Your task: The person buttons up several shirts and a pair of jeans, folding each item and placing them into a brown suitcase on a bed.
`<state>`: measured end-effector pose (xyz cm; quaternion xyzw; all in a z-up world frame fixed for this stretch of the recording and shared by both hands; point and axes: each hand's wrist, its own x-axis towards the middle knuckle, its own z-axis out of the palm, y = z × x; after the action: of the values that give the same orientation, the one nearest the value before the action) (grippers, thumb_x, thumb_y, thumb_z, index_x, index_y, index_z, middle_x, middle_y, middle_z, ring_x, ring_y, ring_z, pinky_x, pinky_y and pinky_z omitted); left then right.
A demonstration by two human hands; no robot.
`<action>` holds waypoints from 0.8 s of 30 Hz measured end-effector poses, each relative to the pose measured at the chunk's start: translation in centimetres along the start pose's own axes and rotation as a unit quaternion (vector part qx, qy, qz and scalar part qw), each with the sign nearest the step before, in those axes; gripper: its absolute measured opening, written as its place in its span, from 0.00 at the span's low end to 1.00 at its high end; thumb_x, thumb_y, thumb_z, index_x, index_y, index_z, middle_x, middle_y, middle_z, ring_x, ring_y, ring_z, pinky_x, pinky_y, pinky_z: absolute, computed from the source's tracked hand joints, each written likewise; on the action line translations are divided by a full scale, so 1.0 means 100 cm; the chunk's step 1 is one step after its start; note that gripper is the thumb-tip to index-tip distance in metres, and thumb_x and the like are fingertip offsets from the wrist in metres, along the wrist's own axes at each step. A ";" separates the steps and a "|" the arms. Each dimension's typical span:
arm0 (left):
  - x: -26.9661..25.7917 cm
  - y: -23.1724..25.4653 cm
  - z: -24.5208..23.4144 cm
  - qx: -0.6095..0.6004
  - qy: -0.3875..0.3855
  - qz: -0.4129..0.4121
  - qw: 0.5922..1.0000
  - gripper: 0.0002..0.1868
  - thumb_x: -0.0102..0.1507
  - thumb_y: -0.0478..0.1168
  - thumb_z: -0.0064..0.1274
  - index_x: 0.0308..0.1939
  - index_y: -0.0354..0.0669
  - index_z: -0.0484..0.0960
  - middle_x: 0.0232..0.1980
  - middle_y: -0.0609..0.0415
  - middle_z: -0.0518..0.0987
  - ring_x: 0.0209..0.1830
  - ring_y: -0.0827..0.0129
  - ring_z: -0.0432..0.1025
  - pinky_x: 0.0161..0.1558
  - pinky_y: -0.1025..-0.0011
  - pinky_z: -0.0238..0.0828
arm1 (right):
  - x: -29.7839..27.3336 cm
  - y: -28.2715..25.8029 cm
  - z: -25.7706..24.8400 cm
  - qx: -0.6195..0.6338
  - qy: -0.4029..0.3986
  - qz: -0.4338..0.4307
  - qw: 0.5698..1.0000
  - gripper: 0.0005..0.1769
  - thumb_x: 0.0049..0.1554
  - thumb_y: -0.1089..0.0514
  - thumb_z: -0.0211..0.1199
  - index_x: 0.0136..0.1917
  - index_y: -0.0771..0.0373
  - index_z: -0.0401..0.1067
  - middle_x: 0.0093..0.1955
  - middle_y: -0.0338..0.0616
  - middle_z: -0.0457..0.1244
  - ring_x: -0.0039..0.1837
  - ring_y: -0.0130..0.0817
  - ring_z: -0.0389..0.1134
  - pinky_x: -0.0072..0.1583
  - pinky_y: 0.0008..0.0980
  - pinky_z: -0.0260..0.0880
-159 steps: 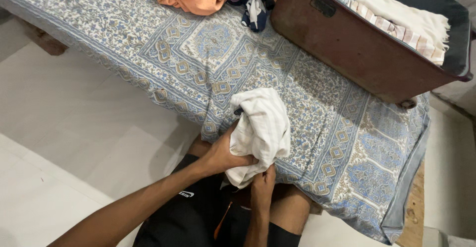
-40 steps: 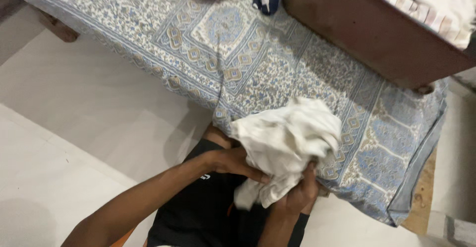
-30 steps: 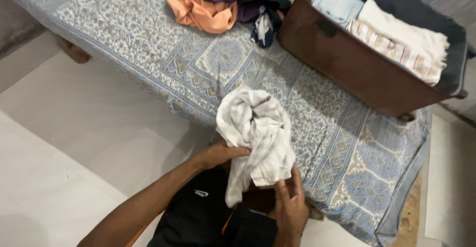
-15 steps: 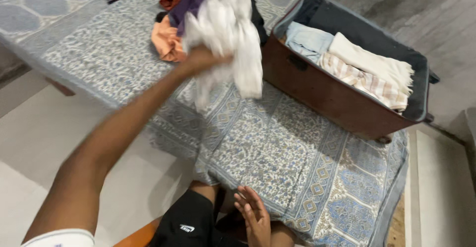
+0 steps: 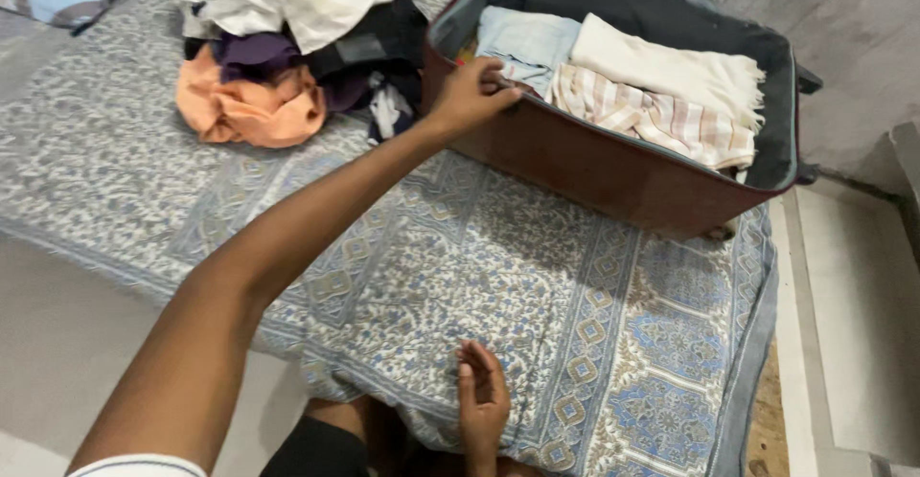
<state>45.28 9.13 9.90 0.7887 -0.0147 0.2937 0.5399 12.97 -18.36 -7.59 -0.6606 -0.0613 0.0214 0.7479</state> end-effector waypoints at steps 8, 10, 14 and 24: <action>0.072 0.035 0.090 0.389 -0.068 0.038 0.918 0.21 0.62 0.51 0.59 0.50 0.39 0.81 0.51 0.43 0.83 0.55 0.49 0.77 0.54 0.51 0.75 | -0.005 0.036 -0.005 0.055 -0.005 -0.025 0.998 0.15 0.60 0.67 0.60 0.60 0.73 0.74 0.55 0.55 0.71 0.57 0.39 0.74 0.60 0.37 0.75; 0.097 0.033 0.113 0.402 -0.138 -0.089 0.901 0.26 0.59 0.53 0.61 0.53 0.39 0.80 0.54 0.41 0.81 0.56 0.48 0.76 0.54 0.54 0.75 | -0.002 0.041 -0.004 0.043 -0.016 -0.044 0.998 0.14 0.61 0.66 0.61 0.59 0.73 0.75 0.55 0.55 0.71 0.55 0.39 0.75 0.58 0.36 0.76; 0.116 0.015 0.142 0.367 -0.150 -0.239 0.886 0.28 0.54 0.51 0.64 0.55 0.44 0.82 0.59 0.46 0.80 0.60 0.54 0.75 0.57 0.58 0.75 | -0.003 0.046 -0.004 0.020 -0.030 -0.094 0.995 0.12 0.62 0.66 0.61 0.58 0.73 0.76 0.56 0.56 0.71 0.54 0.39 0.76 0.57 0.35 0.77; 0.143 -0.042 0.157 0.292 -0.177 -0.270 0.900 0.40 0.50 0.62 0.69 0.52 0.32 0.83 0.52 0.41 0.85 0.49 0.57 0.83 0.51 0.63 0.81 | -0.001 0.018 -0.001 0.032 -0.040 -0.071 0.996 0.12 0.63 0.65 0.60 0.57 0.73 0.76 0.56 0.54 0.70 0.53 0.37 0.76 0.56 0.33 0.77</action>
<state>65.58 1.62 9.38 0.9236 0.1896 -0.0165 0.3328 13.01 -18.23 -9.38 -0.6291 -0.1370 -0.0032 0.7651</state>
